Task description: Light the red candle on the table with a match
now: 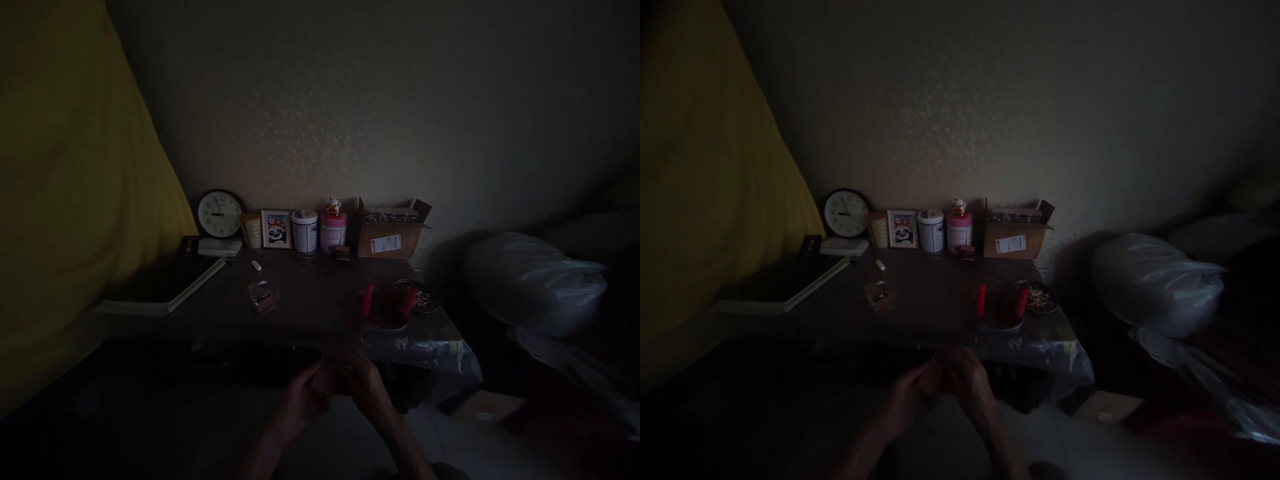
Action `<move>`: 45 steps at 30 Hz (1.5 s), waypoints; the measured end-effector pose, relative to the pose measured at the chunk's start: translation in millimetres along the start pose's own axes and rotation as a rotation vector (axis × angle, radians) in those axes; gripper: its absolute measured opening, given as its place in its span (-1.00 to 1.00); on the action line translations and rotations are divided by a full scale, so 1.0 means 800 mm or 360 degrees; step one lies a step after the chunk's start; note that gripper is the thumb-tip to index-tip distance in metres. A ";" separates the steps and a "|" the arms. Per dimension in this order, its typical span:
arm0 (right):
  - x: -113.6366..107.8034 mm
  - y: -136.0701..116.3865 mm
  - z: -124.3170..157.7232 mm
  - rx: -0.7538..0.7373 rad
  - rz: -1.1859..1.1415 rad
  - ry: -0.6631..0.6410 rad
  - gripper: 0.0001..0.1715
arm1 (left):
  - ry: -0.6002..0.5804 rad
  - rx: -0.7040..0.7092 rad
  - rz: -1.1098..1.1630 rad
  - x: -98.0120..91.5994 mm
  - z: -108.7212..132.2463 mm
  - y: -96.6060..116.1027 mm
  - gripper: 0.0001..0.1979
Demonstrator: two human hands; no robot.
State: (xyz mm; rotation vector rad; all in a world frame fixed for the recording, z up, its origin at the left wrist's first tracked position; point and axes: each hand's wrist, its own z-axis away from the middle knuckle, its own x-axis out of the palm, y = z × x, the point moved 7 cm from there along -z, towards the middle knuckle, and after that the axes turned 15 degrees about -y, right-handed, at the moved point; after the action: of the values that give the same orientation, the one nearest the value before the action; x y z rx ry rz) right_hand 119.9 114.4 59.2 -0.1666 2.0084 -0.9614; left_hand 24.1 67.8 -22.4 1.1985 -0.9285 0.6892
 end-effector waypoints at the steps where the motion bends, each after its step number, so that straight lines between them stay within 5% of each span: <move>1: 0.003 0.003 0.000 0.0012 0.0027 -0.0022 -0.76 | -0.0001 -0.0006 -0.0019 0.006 0.002 0.001 -0.82; 5: 0.011 0.007 0.001 0.0050 0.0107 -0.0133 -0.76 | -0.0007 0.0031 -0.0076 0.023 0.007 0.007 -0.82; 12: 0.013 0.002 0.001 0.0107 0.0121 -0.0305 -0.70 | -0.0032 -0.0017 -0.0150 0.003 0.004 0.001 -0.78; 21: 0.019 0.016 0.003 0.0117 0.0067 -0.0297 -0.79 | 0.0121 -0.0041 -0.0241 0.000 0.007 0.004 -0.81; 29: 0.020 0.017 0.004 0.0081 0.0090 -0.0319 -0.72 | -0.0037 -0.0040 -0.0199 0.007 0.005 0.002 -0.75; 38: 0.017 0.007 0.004 0.0094 0.0068 -0.0342 -0.75 | 0.0129 -0.0080 -0.0176 -0.002 0.009 0.001 -0.78; 45: 0.010 -0.006 0.002 0.0085 0.0120 -0.0310 -0.73 | 0.0026 -0.0052 -0.0205 0.000 0.010 0.002 -0.82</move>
State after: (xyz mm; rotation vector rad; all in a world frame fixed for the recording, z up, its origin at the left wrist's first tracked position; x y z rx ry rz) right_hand 115.5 106.3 56.9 -0.1480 1.7968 -0.9145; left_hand 21.0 60.8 -20.9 1.2107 -0.8380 0.5781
